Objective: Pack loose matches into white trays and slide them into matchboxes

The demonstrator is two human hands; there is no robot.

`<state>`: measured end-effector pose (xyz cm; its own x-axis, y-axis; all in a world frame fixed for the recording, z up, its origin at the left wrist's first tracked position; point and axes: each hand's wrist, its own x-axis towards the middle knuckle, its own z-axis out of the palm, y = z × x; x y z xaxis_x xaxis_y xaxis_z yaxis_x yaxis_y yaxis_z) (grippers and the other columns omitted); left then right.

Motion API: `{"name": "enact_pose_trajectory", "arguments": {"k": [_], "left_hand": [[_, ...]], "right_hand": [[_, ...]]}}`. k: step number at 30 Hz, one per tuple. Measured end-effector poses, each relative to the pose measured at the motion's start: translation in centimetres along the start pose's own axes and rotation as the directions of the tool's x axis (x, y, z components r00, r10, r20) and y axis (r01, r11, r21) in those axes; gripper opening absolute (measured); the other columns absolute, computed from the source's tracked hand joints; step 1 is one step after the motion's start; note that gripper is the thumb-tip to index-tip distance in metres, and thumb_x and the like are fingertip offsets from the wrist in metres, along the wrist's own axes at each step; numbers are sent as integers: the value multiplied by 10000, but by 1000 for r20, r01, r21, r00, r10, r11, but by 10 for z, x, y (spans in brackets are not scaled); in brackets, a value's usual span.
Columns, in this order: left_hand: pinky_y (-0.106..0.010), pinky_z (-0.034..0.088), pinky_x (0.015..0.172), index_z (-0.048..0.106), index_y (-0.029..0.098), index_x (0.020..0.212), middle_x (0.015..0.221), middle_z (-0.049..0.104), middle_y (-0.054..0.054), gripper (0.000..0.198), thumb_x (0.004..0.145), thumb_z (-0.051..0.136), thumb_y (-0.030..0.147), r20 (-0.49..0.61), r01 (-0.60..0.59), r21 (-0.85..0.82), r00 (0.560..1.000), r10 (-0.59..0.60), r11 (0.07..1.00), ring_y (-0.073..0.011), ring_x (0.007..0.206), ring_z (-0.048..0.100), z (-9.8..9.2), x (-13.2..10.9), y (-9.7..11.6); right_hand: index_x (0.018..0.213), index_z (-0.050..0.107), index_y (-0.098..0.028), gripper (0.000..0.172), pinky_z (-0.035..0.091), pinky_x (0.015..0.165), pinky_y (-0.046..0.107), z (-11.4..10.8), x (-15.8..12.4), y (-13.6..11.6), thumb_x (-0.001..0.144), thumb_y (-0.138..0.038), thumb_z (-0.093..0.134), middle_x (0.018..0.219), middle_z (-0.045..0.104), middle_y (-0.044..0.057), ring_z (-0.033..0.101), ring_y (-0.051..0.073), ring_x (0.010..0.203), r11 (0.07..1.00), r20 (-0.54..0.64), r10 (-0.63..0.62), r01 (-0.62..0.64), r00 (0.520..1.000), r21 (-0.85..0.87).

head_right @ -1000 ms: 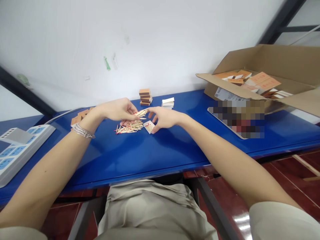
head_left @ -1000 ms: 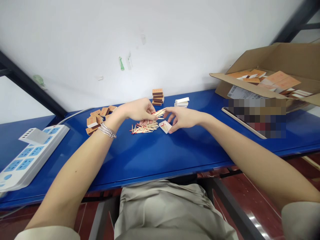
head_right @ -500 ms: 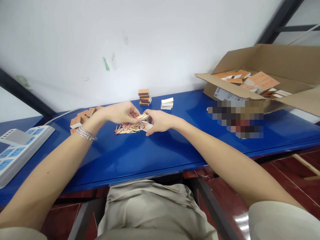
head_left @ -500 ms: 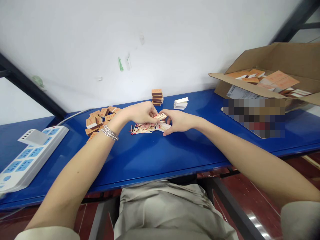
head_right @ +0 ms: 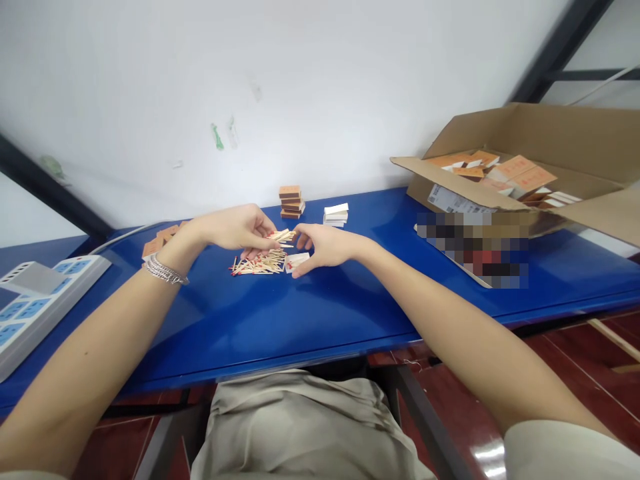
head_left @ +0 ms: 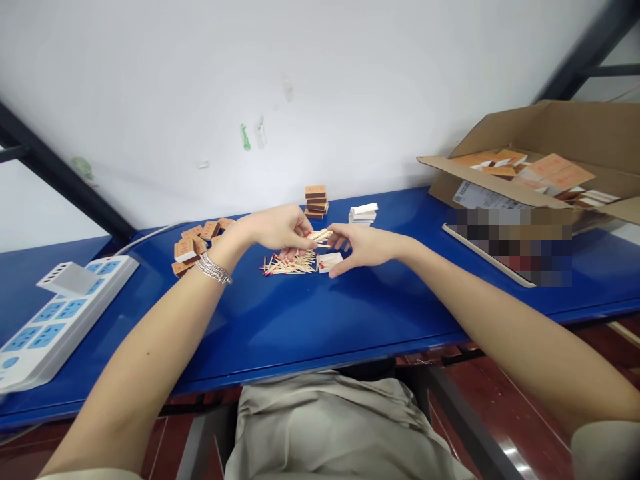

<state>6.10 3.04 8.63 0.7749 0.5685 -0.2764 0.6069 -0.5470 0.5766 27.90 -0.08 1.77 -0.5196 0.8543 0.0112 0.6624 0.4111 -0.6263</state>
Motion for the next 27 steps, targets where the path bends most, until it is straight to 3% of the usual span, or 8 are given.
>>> {"name": "enact_pose_trajectory", "arguments": {"k": [5, 10, 15, 20, 27], "left_hand": [[-235, 413, 482, 598, 146, 623, 544, 612, -29, 230, 793, 671, 282, -36, -9, -21, 999, 8, 1000, -94, 456, 526, -9, -10, 5], [-231, 397, 472, 597, 143, 589, 504, 587, -23, 254, 803, 671, 258, -105, 23, 16, 994, -22, 1000, -96, 449, 537, -18, -18, 8], [-231, 386, 476, 597, 142, 595, 502, 580, -15, 245, 800, 672, 253, -106, 24, 16, 994, -22, 1000, -89, 441, 528, -17, -18, 7], [-248, 383, 493, 618, 138, 608, 503, 582, -24, 246, 794, 680, 285, -91, 10, 30, 996, -7, 1000, -94, 439, 521, -15, -15, 5], [-256, 395, 501, 631, 143, 600, 502, 587, -33, 244, 793, 684, 283, -89, 2, 26, 996, 0, 1000, -102, 454, 532, -15, -14, 2]], "right_hand": [[766, 577, -195, 521, 448, 674, 318, 14, 4, -10, 574, -625, 801, 851, 629, 42, 569, 189, 768, 988, -154, 51, -72, 987, -133], [602, 600, -189, 425, 472, 801, 352, 34, 2, -26, 637, -569, 787, 876, 618, 83, 582, 227, 914, 981, -280, -10, -45, 960, -190], [578, 617, -195, 302, 490, 847, 384, 45, 3, -30, 736, -435, 709, 867, 658, 98, 613, 235, 907, 970, -287, -2, -69, 958, -235], [571, 616, -198, 172, 501, 817, 351, 41, 6, -22, 730, -261, 636, 855, 706, 76, 650, 220, 855, 976, -290, 5, -68, 957, -208], [640, 704, -198, 168, 514, 798, 351, 36, 7, -21, 747, -303, 627, 850, 741, 77, 673, 243, 868, 968, -233, 58, -111, 971, -223]]}}
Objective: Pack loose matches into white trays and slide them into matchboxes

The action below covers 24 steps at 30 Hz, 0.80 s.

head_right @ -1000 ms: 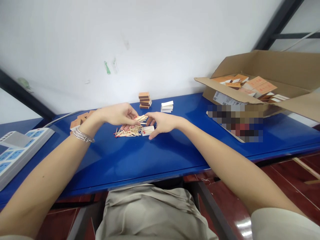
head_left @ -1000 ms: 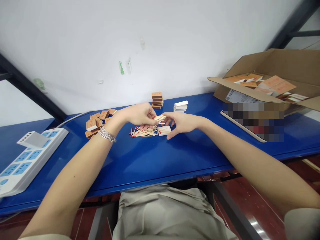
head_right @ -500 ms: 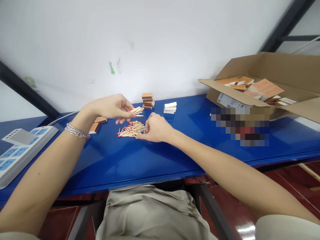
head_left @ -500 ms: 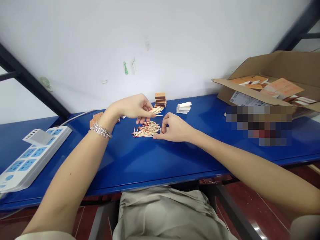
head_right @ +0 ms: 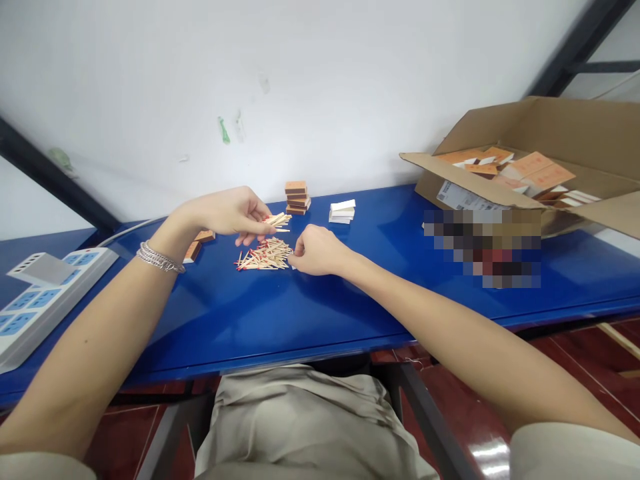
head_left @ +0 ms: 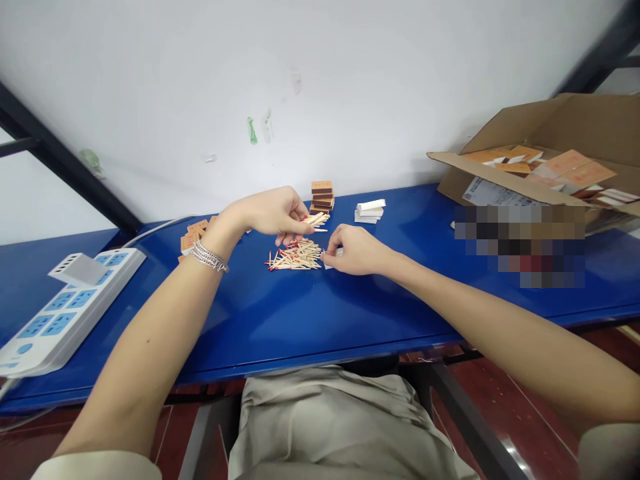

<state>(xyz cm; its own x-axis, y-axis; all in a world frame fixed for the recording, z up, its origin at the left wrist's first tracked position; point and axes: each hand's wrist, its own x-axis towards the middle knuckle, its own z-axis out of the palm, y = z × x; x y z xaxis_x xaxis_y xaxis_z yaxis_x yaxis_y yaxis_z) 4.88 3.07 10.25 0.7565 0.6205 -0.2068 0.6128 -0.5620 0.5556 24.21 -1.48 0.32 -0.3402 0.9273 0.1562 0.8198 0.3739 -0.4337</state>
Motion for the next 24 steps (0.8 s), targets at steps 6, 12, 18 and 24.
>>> {"name": "enact_pose_trajectory", "arguments": {"k": [6, 12, 18, 24], "left_hand": [[-264, 401, 521, 641, 132, 627, 512, 596, -39, 225, 791, 681, 281, -4, 5, -1, 1000, -5, 1000, -102, 459, 533, 2, 0, 0], [-243, 393, 502, 608, 128, 616, 518, 603, -40, 244, 805, 656, 275, 13, -3, 6, 1000, 3, 1000, -82, 443, 513, 4, 1, 2], [-237, 407, 504, 615, 134, 612, 530, 620, -41, 209, 789, 656, 237, 19, -6, -8, 1000, 6, 1000, -84, 450, 526, 5, 4, 0], [-248, 412, 504, 601, 147, 593, 535, 628, -41, 209, 782, 646, 225, 67, 14, -13, 998, -13, 1000, -102, 466, 541, 12, 7, 1]], "right_hand": [[714, 752, -190, 193, 511, 748, 316, -9, 5, 9, 769, -316, 616, 842, 752, 68, 670, 218, 835, 998, 65, -20, 16, 998, 64], [862, 752, -172, 299, 515, 728, 329, -33, 8, 39, 781, -433, 632, 890, 758, 74, 672, 205, 790, 983, 103, -142, 128, 985, 134], [852, 746, -183, 289, 504, 705, 306, -33, 7, 38, 803, -443, 630, 942, 755, 69, 664, 184, 795, 960, 180, -259, 231, 949, 161], [808, 755, -183, 219, 517, 737, 322, -34, 6, 31, 777, -378, 661, 944, 750, 73, 667, 197, 818, 966, 204, -253, 233, 946, 117]]}}
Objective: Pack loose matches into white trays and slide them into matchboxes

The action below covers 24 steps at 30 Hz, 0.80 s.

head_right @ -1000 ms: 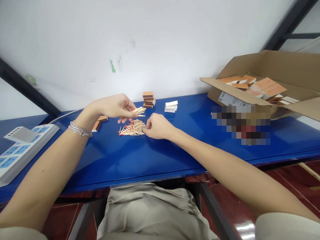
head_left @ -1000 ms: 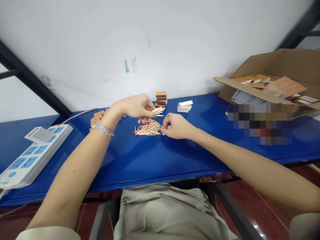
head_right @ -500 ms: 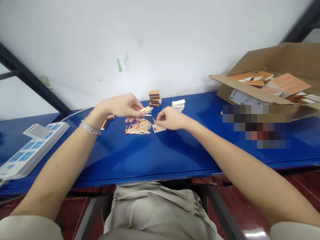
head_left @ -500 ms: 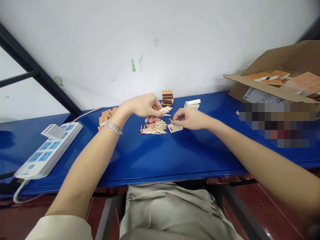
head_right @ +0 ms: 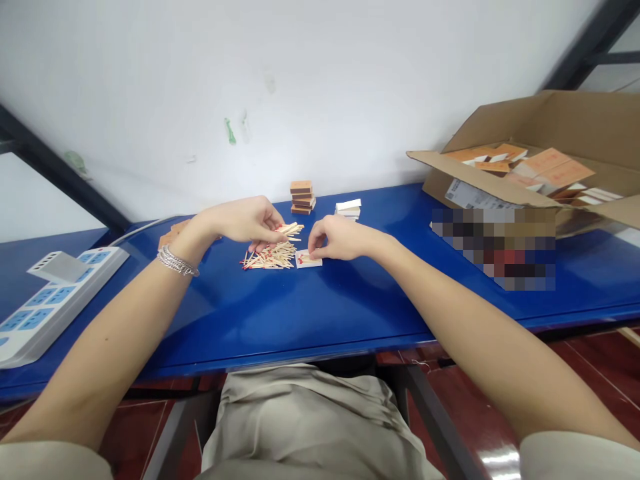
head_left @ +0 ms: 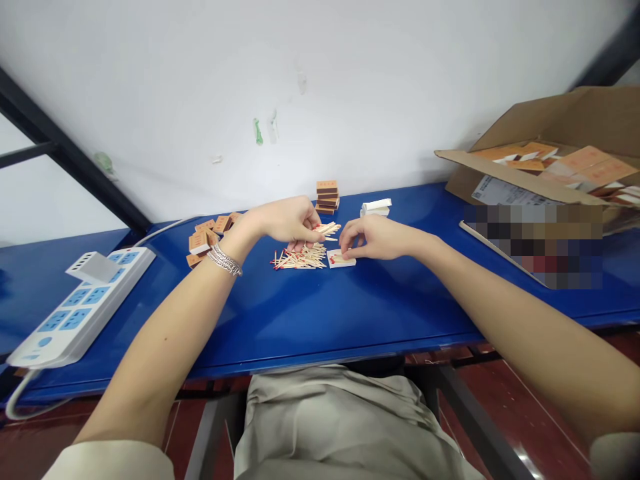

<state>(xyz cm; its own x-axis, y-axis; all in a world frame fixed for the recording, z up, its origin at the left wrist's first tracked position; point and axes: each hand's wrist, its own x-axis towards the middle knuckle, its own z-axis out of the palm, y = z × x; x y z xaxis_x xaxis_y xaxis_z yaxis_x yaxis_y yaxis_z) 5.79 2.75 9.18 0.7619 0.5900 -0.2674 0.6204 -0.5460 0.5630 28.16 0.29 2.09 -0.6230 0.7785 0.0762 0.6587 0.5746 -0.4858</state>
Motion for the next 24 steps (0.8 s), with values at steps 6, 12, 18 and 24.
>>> {"name": "enact_pose_trajectory", "arguments": {"k": [6, 12, 18, 24], "left_hand": [[-251, 362, 473, 599, 151, 623, 558, 631, -40, 156, 754, 625, 231, 8, 26, 93, 1000, -27, 995, -119, 473, 546, 14, 11, 0], [-270, 278, 479, 545, 159, 577, 482, 525, 2, 306, 791, 625, 363, -101, -91, 289, 987, 125, 953, -85, 437, 410, 33, 28, -5], [-275, 269, 501, 547, 159, 610, 526, 522, 2, 314, 815, 614, 387, -117, -107, 298, 982, 147, 949, -87, 466, 393, 43, 31, 0], [-283, 268, 510, 443, 184, 609, 534, 482, 12, 282, 814, 587, 315, -141, -59, 366, 983, 118, 929, -97, 483, 369, 51, 32, 6]], "right_hand": [[1019, 709, -184, 420, 541, 736, 329, -15, -8, 4, 679, -423, 769, 979, 739, 68, 678, 193, 832, 983, -69, 121, -110, 990, 145], [1156, 663, -179, 619, 519, 702, 307, -17, -11, -3, 652, -521, 776, 970, 723, 69, 665, 177, 805, 970, -15, 104, -98, 994, 223], [1011, 737, -189, 463, 448, 623, 294, -14, -9, -7, 735, -558, 695, 717, 706, 23, 632, 164, 657, 989, -13, 114, -112, 993, 97], [949, 724, -177, 366, 481, 616, 288, -16, -10, -6, 713, -456, 743, 742, 739, 35, 669, 174, 672, 977, 15, 147, -148, 989, 156]]}}
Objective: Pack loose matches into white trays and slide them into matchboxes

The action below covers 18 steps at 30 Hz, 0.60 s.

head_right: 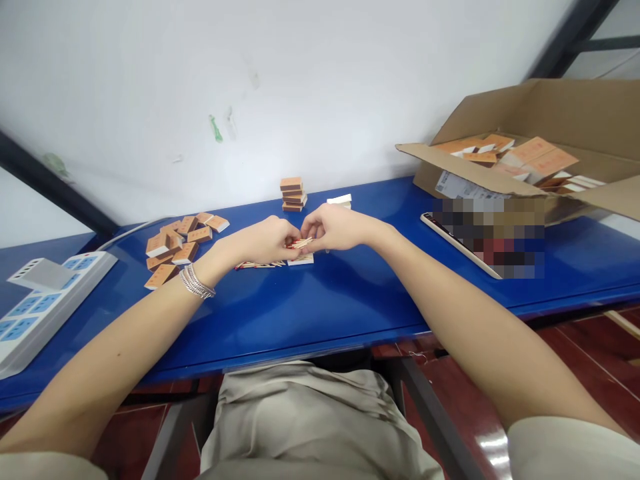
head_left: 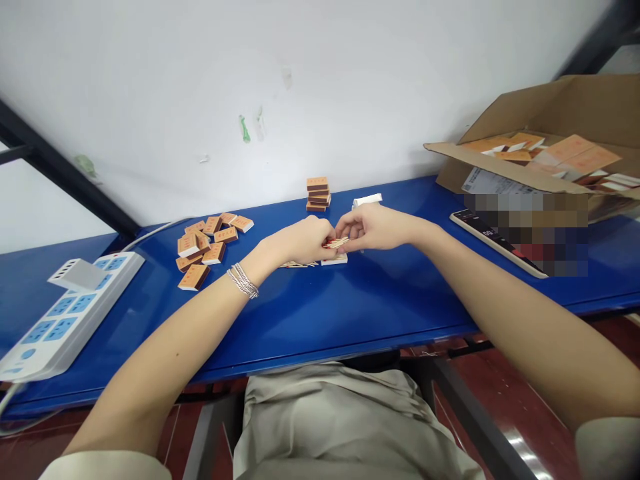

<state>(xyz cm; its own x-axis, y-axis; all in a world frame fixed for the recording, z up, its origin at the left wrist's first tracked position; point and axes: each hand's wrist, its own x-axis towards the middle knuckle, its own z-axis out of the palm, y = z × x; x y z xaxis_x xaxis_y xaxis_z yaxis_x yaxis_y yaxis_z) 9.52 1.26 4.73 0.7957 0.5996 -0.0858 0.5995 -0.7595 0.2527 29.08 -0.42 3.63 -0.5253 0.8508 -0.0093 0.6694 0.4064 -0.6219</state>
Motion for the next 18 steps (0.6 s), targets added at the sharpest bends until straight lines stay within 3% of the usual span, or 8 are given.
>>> {"name": "enact_pose_trajectory", "arguments": {"k": [5, 18], "left_hand": [[-292, 260, 517, 434, 191, 618, 548, 463, 8, 321, 822, 591, 382, 9, 22, 24, 1000, -22, 999, -107, 494, 354, 0, -1, 2], [-289, 254, 509, 465, 181, 601, 553, 483, 4, 292, 794, 598, 355, 16, 13, 16, 1000, -13, 1000, -100, 495, 361, -4, -1, -6]], "right_hand": [[928, 710, -180, 318, 500, 607, 282, 2, 2, 1, 709, -407, 751, 734, 740, 28, 679, 171, 671, 1000, 11, 5, -6, 1000, 19], [948, 705, -171, 363, 463, 575, 258, 6, 2, -2, 715, -446, 737, 706, 727, 21, 667, 161, 651, 1000, -5, 11, -11, 1000, 25]]}}
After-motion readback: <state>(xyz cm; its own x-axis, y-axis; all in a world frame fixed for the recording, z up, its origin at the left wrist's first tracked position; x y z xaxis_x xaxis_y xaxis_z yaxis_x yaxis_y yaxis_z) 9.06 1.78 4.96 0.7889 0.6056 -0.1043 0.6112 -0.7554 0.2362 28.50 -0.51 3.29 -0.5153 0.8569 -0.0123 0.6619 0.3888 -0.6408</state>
